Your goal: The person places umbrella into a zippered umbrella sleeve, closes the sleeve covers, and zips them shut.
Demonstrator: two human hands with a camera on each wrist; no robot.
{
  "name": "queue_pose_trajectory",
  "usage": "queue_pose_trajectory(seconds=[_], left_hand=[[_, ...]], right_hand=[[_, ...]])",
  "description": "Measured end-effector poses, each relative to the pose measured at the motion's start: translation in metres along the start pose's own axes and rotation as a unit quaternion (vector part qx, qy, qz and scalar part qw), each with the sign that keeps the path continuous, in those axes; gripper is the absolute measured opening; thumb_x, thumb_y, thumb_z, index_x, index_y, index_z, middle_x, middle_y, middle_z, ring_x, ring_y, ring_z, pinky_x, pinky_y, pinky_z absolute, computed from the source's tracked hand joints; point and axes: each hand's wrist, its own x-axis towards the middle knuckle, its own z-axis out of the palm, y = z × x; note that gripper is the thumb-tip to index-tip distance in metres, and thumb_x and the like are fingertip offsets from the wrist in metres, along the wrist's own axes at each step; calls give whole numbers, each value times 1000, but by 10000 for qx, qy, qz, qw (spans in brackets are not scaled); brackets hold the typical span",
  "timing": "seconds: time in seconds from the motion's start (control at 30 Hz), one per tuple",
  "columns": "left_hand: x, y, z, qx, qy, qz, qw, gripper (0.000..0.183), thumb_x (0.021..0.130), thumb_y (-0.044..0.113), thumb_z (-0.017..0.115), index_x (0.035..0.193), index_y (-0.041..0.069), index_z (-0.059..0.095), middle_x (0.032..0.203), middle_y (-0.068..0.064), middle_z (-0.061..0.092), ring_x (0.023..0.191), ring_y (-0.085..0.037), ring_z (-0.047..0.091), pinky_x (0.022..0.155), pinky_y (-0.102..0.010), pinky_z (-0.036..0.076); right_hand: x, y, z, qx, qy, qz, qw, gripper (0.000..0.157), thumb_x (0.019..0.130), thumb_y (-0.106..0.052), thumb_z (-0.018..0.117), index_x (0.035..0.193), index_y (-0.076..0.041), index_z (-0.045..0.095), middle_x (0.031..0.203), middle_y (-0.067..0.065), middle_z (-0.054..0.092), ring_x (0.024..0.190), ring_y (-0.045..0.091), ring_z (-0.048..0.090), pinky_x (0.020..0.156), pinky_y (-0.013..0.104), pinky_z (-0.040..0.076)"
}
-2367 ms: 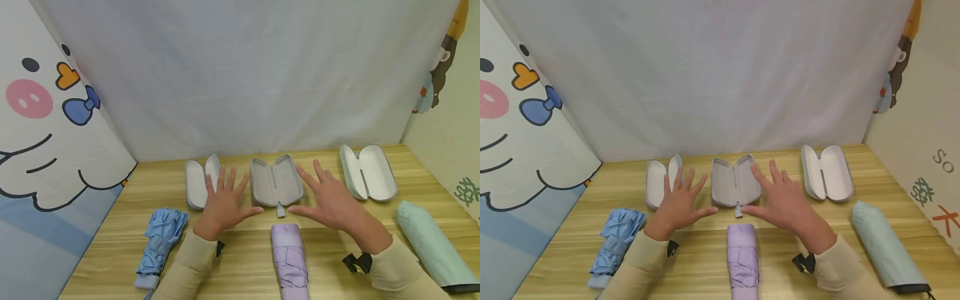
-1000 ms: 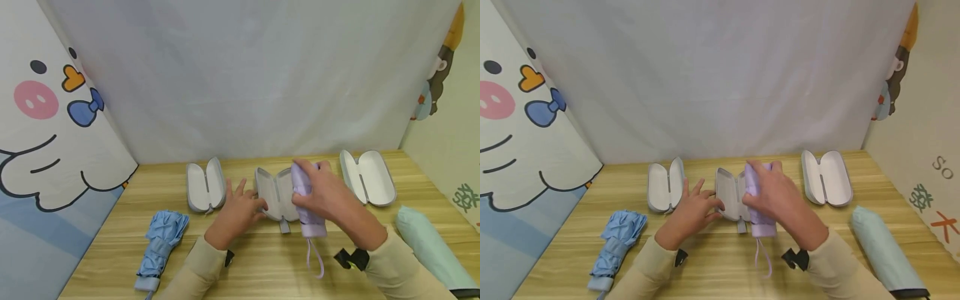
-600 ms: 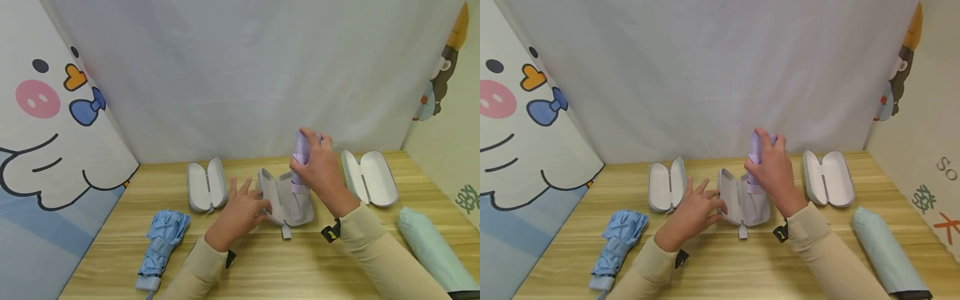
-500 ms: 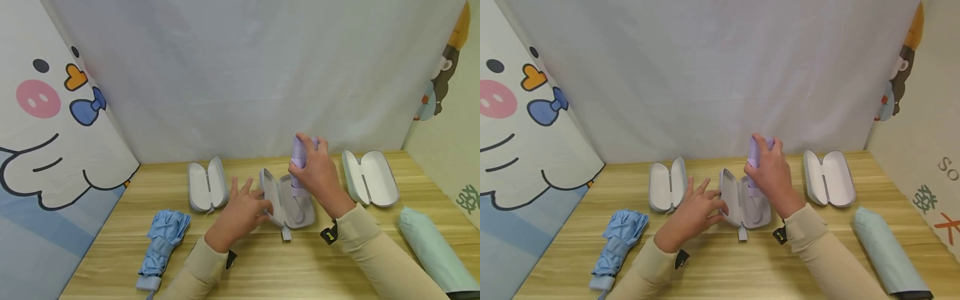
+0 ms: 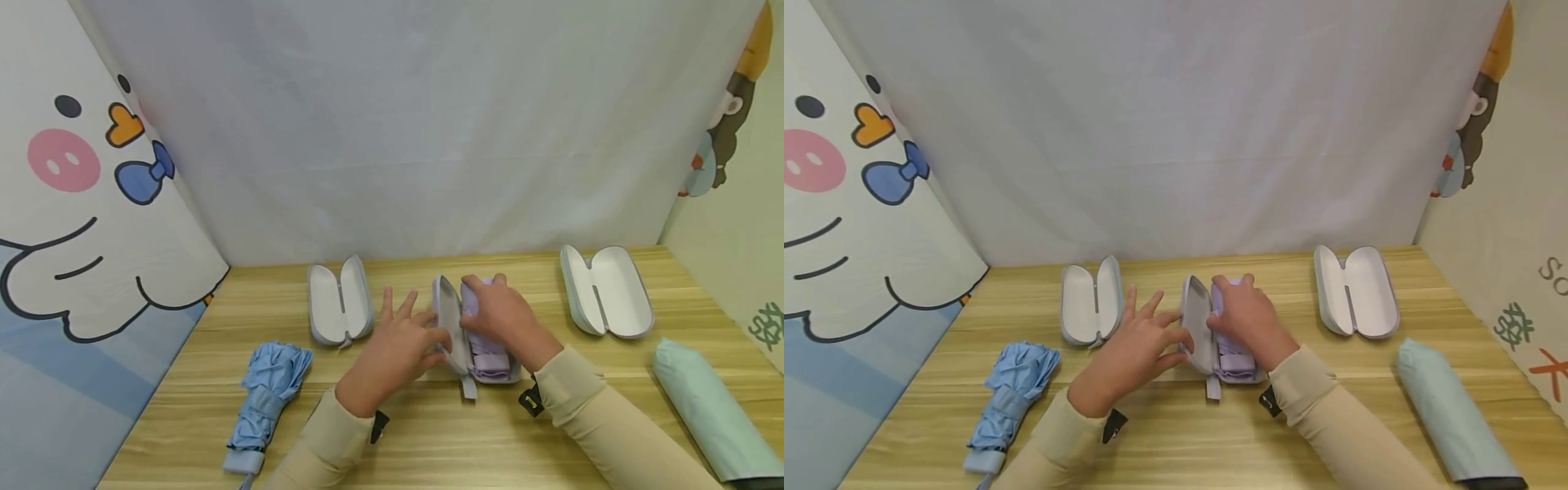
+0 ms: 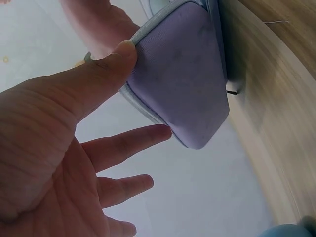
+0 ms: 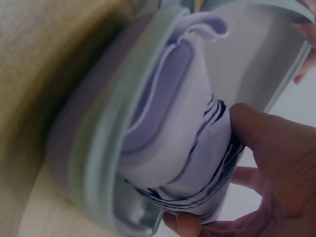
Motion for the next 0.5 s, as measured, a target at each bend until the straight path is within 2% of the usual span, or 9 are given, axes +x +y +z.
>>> queue_pose_trajectory(seconds=[0.1, 0.27, 0.37, 0.5], left_hand=[[1, 2, -1, -37, -42, 28, 10000, 13, 90, 41, 79, 101, 34, 76, 131, -2, 68, 143, -50, 39, 113, -76, 14], [2, 3, -3, -166, -67, 81, 9998, 13, 91, 39, 79, 102, 34, 76, 134, -1, 67, 143, -50, 38, 114, -76, 11], [1, 3, -4, -228, -56, 99, 9997, 13, 91, 39, 79, 102, 33, 75, 136, -2, 66, 143, -50, 38, 113, -76, 11], [1, 4, -4, -224, -69, 124, 9996, 13, 91, 39, 78, 102, 33, 75, 136, -3, 66, 143, -50, 38, 114, -76, 11]], right_hand=[[-1, 0, 2, -157, -157, -7, 9998, 75, 85, -31, 75, 153, -12, 48, 129, 40, 47, 78, 38, 60, 65, 52, 54], [-3, 1, 3, -437, -159, -145, 9988, 70, 87, -34, 74, 148, -9, 52, 122, 38, 55, 83, 43, 63, 67, 53, 54], [-4, 3, 0, -416, -250, -166, 9987, 68, 88, -35, 74, 146, -6, 53, 119, 34, 60, 88, 43, 63, 70, 53, 54], [-6, 6, -3, -316, -452, -64, 9985, 70, 89, -37, 74, 147, -4, 53, 120, 33, 59, 91, 43, 61, 74, 53, 54]])
